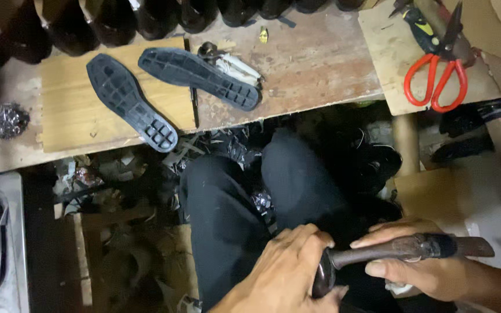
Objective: The person attaches a new sole to a shoe using a hammer and a shoe last. They repeatedly tap the sole edges to secure it, then place the finished shoe on a shelf.
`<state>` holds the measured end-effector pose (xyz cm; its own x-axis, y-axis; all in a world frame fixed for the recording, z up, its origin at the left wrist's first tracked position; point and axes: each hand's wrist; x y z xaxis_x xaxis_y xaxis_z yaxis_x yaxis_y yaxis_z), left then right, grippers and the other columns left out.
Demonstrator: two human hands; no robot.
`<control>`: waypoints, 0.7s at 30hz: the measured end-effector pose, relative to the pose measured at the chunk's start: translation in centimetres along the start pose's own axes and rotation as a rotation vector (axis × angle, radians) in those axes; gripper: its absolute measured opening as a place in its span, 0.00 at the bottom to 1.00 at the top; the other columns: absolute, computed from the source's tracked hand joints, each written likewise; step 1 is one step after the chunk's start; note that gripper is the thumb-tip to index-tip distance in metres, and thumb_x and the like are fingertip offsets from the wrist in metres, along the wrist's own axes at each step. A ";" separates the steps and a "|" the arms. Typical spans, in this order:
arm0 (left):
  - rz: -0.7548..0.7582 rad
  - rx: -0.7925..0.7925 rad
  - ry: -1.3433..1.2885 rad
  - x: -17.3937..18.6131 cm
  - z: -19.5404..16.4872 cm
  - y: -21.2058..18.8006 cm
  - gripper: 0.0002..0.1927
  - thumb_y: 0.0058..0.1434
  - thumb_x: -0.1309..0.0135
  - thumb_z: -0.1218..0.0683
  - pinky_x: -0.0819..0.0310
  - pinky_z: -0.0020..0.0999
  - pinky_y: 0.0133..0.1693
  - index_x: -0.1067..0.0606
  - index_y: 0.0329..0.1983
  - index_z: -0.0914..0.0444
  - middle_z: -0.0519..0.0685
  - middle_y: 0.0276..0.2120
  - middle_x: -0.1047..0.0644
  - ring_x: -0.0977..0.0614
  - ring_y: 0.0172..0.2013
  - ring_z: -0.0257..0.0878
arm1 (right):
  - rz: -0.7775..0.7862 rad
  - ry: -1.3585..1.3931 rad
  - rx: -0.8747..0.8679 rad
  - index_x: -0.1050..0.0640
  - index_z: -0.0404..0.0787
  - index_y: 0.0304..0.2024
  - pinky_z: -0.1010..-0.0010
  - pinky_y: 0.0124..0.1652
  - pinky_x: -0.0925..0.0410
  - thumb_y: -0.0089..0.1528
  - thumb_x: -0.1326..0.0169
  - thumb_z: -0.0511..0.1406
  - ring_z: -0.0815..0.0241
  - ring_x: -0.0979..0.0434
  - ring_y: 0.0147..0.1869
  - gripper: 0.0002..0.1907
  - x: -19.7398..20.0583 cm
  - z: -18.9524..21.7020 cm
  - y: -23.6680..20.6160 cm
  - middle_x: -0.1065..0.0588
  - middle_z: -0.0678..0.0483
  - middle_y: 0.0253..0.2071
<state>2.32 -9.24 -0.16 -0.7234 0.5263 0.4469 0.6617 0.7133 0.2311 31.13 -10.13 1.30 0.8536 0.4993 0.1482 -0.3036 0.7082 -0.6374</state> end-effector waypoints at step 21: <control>0.128 -0.048 -0.015 -2.0 -1.9 -1.8 0.25 0.65 0.53 0.60 0.29 0.50 0.53 0.34 0.65 0.70 0.64 0.47 0.25 0.22 0.46 0.58 | -0.025 -0.363 0.906 0.19 0.39 0.50 0.66 0.42 0.27 0.56 0.33 0.39 0.58 0.14 0.42 0.21 -0.6 -1.3 -2.1 0.15 0.52 0.39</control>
<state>2.98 -12.41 0.14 -0.6352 0.6187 0.4623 0.7571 0.6172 0.2143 31.83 -12.58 1.53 0.7281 0.4947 0.4744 -0.6271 0.7602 0.1698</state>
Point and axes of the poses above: each hand's wrist, its own y-axis towards the middle knuckle, its own x-axis out of the back of the hand, z = x × y
